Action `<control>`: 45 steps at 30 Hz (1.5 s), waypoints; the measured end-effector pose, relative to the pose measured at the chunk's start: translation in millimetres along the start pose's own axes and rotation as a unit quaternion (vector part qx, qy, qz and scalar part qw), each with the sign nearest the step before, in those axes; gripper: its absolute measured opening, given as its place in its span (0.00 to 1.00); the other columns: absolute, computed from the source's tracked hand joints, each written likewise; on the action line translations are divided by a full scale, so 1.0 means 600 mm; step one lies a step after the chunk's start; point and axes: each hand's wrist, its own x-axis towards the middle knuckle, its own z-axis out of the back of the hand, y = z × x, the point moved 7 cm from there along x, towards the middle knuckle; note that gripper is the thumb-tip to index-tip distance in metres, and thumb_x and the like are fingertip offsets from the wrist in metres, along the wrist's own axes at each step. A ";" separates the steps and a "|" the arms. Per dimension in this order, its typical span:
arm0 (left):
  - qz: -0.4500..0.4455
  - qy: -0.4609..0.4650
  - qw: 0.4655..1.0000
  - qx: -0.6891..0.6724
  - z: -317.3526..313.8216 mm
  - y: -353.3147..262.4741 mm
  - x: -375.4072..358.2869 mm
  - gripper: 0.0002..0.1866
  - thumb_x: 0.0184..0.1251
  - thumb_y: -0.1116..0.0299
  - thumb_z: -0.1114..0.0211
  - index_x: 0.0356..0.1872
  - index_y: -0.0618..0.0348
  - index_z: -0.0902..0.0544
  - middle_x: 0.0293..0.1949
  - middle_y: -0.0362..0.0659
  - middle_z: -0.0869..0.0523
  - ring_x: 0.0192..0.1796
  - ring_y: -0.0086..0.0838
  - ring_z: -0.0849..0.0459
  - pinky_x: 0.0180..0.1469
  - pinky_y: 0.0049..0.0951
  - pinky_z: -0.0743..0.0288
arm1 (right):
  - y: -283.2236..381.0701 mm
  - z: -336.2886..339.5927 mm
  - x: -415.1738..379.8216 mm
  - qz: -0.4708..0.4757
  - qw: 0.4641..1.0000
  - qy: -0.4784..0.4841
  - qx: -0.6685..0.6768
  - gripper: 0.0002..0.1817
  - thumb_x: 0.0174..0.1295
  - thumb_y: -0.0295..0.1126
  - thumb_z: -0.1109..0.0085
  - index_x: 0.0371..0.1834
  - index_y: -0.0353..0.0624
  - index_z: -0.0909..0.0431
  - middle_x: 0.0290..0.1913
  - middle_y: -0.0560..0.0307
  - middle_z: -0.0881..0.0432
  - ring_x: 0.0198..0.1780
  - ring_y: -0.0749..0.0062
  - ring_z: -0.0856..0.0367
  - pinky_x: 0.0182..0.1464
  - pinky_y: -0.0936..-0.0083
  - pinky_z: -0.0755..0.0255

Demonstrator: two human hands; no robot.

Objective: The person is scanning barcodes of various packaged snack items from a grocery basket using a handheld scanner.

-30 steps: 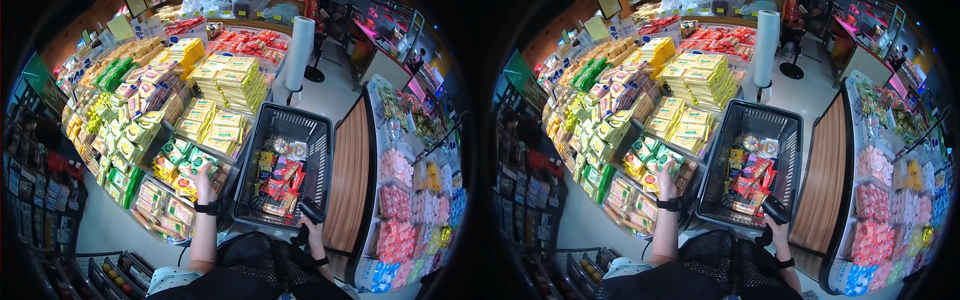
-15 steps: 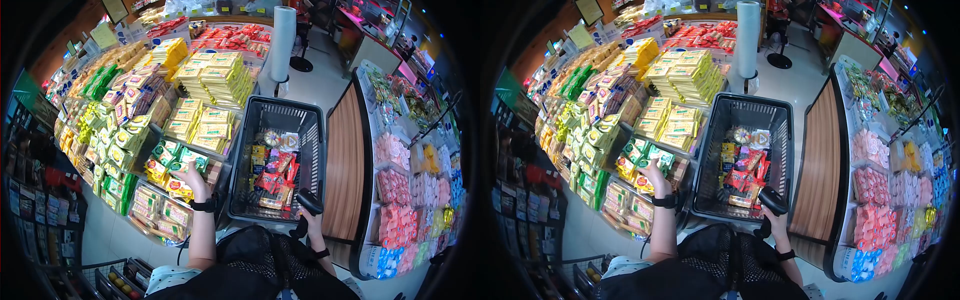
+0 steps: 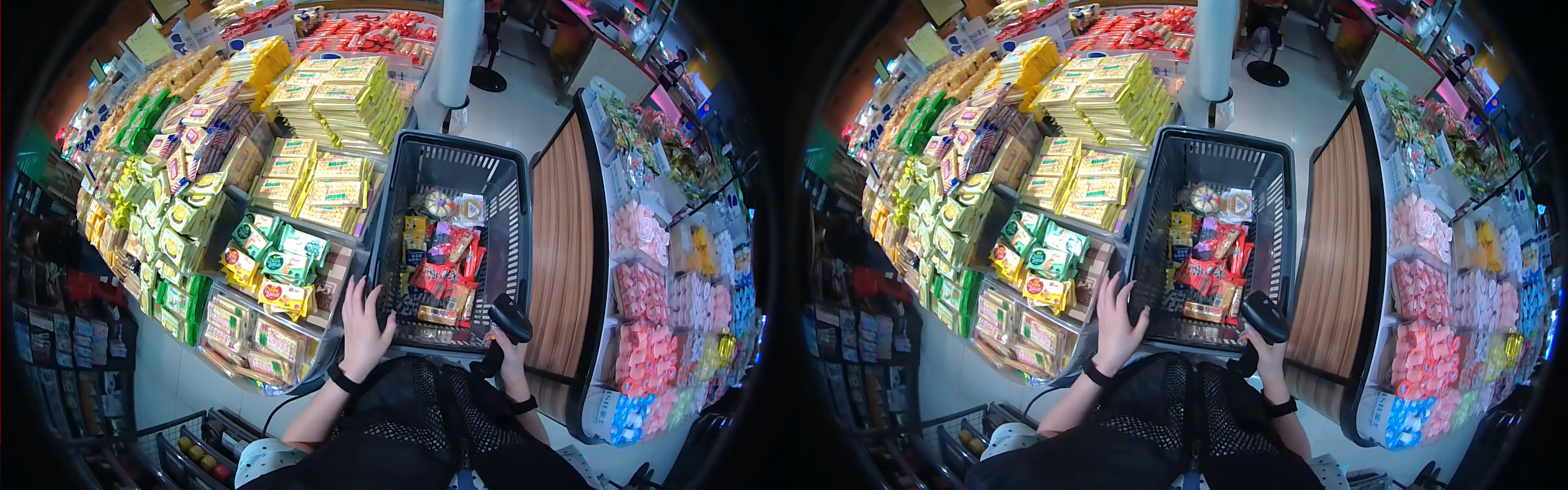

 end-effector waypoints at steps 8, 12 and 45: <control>-0.026 0.008 1.000 -0.007 -0.008 0.015 0.017 0.41 0.48 0.63 0.37 0.65 0.61 0.46 0.66 0.59 0.51 0.69 0.49 0.51 0.66 0.41 0.51 | -0.012 -0.008 0.011 -0.062 0.998 0.005 -0.027 0.14 0.55 0.25 0.44 0.45 0.35 0.29 0.33 0.58 0.23 0.32 0.77 0.24 0.37 0.79 0.30; -0.031 0.025 0.999 0.014 -0.013 0.032 0.034 0.40 0.48 0.63 0.37 0.64 0.59 0.43 0.67 0.57 0.49 0.69 0.47 0.50 0.65 0.39 0.48 | -0.027 -0.026 0.013 -0.121 0.992 0.017 -0.035 0.11 0.56 0.28 0.44 0.42 0.36 0.26 0.30 0.60 0.22 0.32 0.78 0.24 0.37 0.79 0.31; -0.046 0.015 0.998 -0.033 -0.005 0.084 0.151 0.18 0.50 0.68 0.40 0.45 0.58 0.23 0.65 0.50 0.41 0.61 0.45 0.36 0.54 0.39 0.34 | 0.043 0.047 0.035 0.004 0.763 -0.442 -0.472 0.33 0.47 0.48 0.34 0.50 0.35 0.30 0.40 0.45 0.21 0.44 0.58 0.21 0.48 0.71 0.32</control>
